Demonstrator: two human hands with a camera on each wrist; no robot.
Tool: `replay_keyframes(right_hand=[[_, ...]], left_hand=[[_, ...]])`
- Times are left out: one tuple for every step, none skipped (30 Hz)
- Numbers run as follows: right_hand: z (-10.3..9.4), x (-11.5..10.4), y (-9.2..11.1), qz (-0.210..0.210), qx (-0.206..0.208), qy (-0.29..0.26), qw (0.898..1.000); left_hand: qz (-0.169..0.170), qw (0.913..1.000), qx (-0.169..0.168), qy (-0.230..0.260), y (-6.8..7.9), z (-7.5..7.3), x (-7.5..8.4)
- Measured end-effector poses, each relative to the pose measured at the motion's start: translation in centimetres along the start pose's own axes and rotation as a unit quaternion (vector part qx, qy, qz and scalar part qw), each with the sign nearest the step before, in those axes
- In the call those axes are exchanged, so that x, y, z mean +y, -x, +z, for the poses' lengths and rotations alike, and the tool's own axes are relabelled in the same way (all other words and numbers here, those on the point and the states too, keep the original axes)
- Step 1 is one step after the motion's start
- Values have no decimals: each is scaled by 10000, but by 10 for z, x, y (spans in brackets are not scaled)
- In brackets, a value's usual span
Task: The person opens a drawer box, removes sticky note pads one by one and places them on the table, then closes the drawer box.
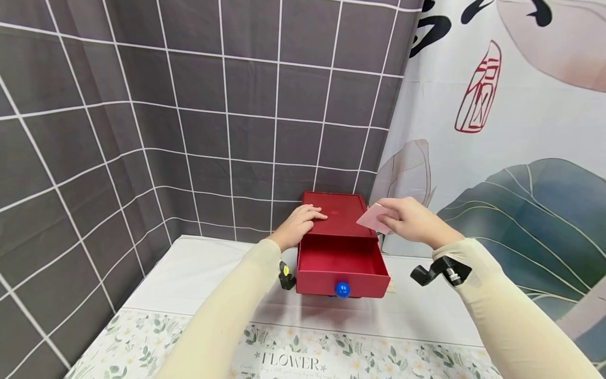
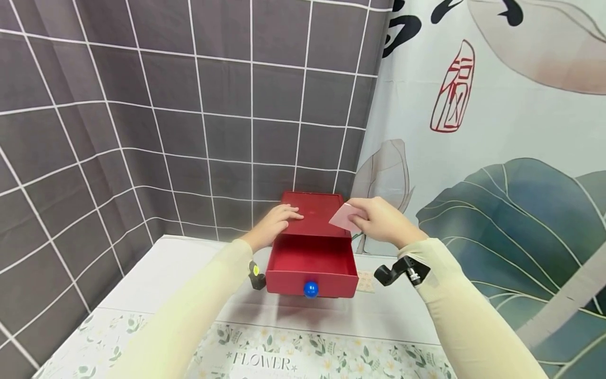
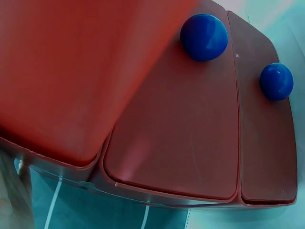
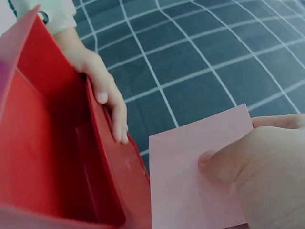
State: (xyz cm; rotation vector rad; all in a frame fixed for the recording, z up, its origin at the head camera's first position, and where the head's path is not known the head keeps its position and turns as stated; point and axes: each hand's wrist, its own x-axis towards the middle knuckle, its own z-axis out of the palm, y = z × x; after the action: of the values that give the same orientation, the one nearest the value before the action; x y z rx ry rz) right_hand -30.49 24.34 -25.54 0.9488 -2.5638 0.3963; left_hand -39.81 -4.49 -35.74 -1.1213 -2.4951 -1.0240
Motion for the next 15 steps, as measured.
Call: replay_keyframes(right_hand=[[1,4,2,106,33,-19,9999],[2,7,4,197,77,-30,9998],[3,11,7,309,115,-40,9994],[5,15,10,424,162,-40,9990],[7,19,13,555,206,-52,9982],[9,24,16,698,252,-61,9972],[12,28,20,847,301,-90,9959],[15,33,24,991,358,-113,9944],[18,38,29,1170,392,-156,9922],[21,43,33,1335,438,-188,9899],[24,47,38,1524,466,-256,9869],[27,52,43,1703,499,-311,9836],[31,56,47,1866,538,-375,9803],[34,60,52,2016,579,-458,9767],[38,64,56,2166,600,-569,9727]], left_hand=[[22,10000,8,-15,0,0,0],[31,10000,12,-15,0,0,0],[24,10000,9,-14,0,0,0],[13,10000,6,-20,0,0,0],[14,10000,4,-18,0,1,0],[12,10000,4,-17,0,1,0],[4,10000,0,-19,-1,1,0],[5,10000,-7,-8,-1,1,0],[0,10000,-16,-5,-1,1,0],[1,10000,-23,-4,-1,2,0],[-1,10000,-29,-4,-2,2,0],[-19,10000,-41,-3,-2,2,0],[-22,10000,-45,-2,-2,2,0],[-22,10000,-49,5,-2,3,0],[-34,10000,-48,14,-2,3,0]])
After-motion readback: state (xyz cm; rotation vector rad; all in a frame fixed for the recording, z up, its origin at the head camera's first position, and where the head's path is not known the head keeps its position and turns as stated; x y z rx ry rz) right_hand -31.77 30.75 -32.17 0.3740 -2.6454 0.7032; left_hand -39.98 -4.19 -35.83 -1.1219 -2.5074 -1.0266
